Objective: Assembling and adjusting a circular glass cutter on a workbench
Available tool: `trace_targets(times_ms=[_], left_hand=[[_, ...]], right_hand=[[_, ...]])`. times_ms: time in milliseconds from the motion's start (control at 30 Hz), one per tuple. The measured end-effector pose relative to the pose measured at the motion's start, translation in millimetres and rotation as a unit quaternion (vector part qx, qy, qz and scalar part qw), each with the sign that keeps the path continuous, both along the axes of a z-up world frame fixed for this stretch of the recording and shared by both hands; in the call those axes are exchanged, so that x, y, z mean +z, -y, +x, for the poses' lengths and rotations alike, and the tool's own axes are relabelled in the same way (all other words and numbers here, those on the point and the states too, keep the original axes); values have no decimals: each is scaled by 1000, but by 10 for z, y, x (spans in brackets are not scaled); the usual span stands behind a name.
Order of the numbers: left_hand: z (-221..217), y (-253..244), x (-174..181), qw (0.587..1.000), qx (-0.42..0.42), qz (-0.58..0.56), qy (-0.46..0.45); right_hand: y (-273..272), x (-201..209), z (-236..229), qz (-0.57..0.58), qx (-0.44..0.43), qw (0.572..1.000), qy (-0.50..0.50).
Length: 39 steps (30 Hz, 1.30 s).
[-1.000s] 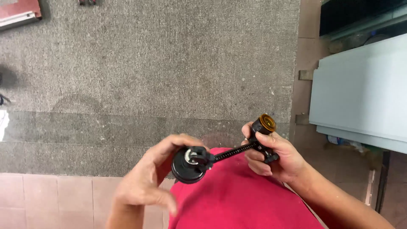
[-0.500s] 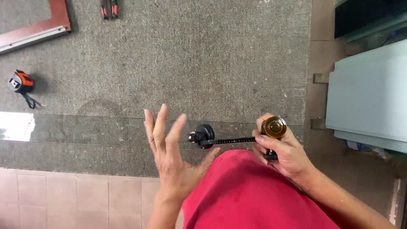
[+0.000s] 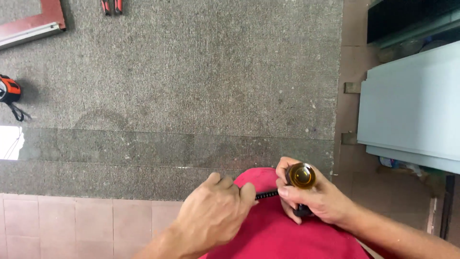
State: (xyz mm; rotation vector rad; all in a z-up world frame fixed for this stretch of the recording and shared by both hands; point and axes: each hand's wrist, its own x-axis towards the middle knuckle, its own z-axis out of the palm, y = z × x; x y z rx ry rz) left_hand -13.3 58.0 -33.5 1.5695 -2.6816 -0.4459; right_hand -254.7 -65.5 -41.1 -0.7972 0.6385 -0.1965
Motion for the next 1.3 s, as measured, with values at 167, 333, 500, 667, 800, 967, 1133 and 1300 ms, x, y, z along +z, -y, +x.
trace_targets(times_ms=[167, 333, 500, 667, 800, 967, 1133, 1300], left_hand=[[-96, 54, 39, 1000, 9, -13, -3], [-323, 399, -219, 978, 208, -15, 19], [-524, 271, -732, 963, 259, -1, 69], [-578, 484, -972, 944, 327, -49, 11], [-536, 640, -1195, 930, 356, 92, -30], [-458, 671, -1247, 887, 377, 189, -188], [-457, 630, -1252, 874, 392, 175, -227], [-372, 693, -1432, 887, 385, 161, -195]], right_hand=[[137, 10, -21, 10, 36, 998, 48], [431, -88, 137, 15, -127, 975, -181], [519, -373, 37, -171, -8, 949, -264], [563, -697, 59, -154, -15, 946, -285], [562, -1161, 43, -326, -96, 905, -255], [594, -1364, 68, -536, -112, 799, -249], [668, -1261, 123, -105, -112, 976, -154], [867, -1332, 114, -189, -28, 961, -199]])
